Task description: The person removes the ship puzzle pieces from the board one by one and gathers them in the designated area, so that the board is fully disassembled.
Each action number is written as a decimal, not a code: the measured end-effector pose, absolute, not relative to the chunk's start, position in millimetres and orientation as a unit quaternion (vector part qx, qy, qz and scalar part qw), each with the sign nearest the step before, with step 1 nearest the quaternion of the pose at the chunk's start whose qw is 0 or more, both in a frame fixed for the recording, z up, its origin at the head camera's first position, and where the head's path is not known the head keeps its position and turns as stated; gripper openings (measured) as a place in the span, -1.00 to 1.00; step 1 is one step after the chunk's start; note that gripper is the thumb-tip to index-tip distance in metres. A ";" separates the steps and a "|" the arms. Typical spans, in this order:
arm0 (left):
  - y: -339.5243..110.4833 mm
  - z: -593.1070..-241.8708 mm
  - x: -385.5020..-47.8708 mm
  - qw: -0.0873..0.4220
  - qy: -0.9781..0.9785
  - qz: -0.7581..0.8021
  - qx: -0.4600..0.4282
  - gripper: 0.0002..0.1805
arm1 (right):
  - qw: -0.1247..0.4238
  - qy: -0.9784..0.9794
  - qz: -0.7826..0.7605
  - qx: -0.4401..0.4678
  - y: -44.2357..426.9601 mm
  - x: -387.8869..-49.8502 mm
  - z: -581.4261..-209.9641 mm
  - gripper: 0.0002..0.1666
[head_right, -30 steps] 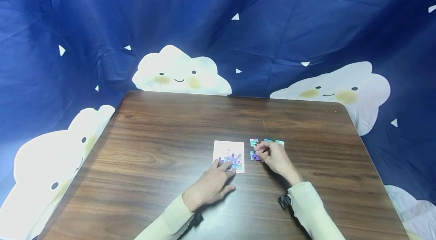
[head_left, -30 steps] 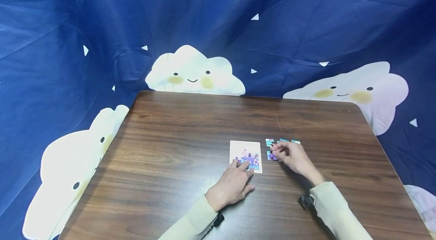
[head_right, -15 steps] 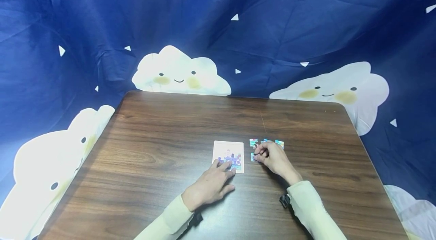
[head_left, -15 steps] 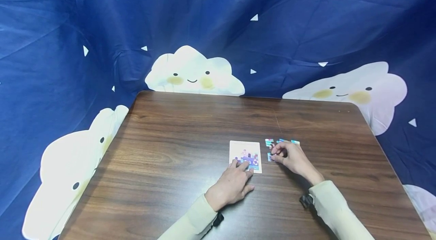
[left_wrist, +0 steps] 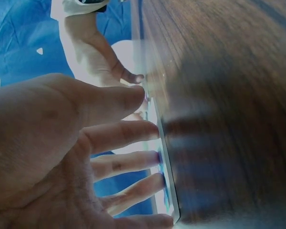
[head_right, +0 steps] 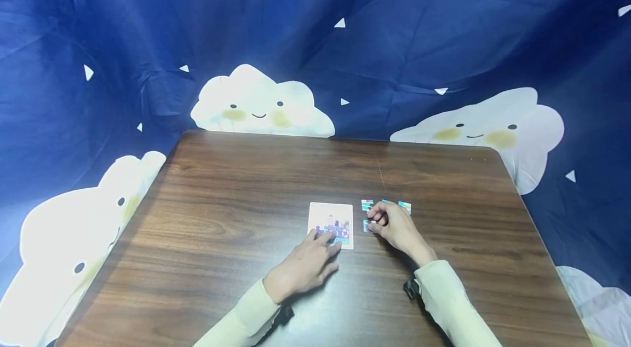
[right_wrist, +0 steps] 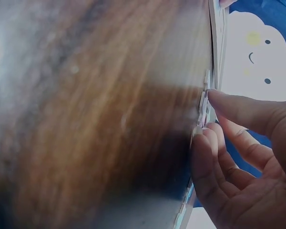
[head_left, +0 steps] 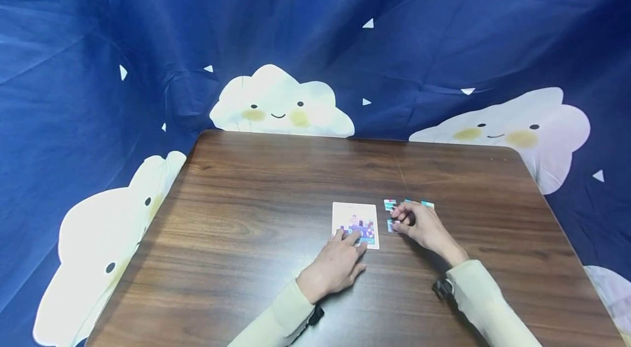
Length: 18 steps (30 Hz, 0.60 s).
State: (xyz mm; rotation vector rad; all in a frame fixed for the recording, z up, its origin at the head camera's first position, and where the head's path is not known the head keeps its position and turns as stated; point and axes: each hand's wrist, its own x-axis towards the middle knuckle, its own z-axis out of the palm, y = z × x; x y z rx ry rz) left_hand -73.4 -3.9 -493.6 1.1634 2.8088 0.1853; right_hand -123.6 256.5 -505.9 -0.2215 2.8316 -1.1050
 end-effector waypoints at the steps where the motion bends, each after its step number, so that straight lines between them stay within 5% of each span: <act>1: -3.9 -493.5 -73.0 0.049 0.922 0.061 0.380 -0.51 | 0.046 0.928 -0.362 -0.073 256.3 -123.3 -505.8 -0.79; 18: -2.6 -489.8 -66.6 0.061 0.927 0.061 0.364 -0.46 | 0.010 0.928 -0.360 -0.099 235.6 -133.2 -502.8 -0.79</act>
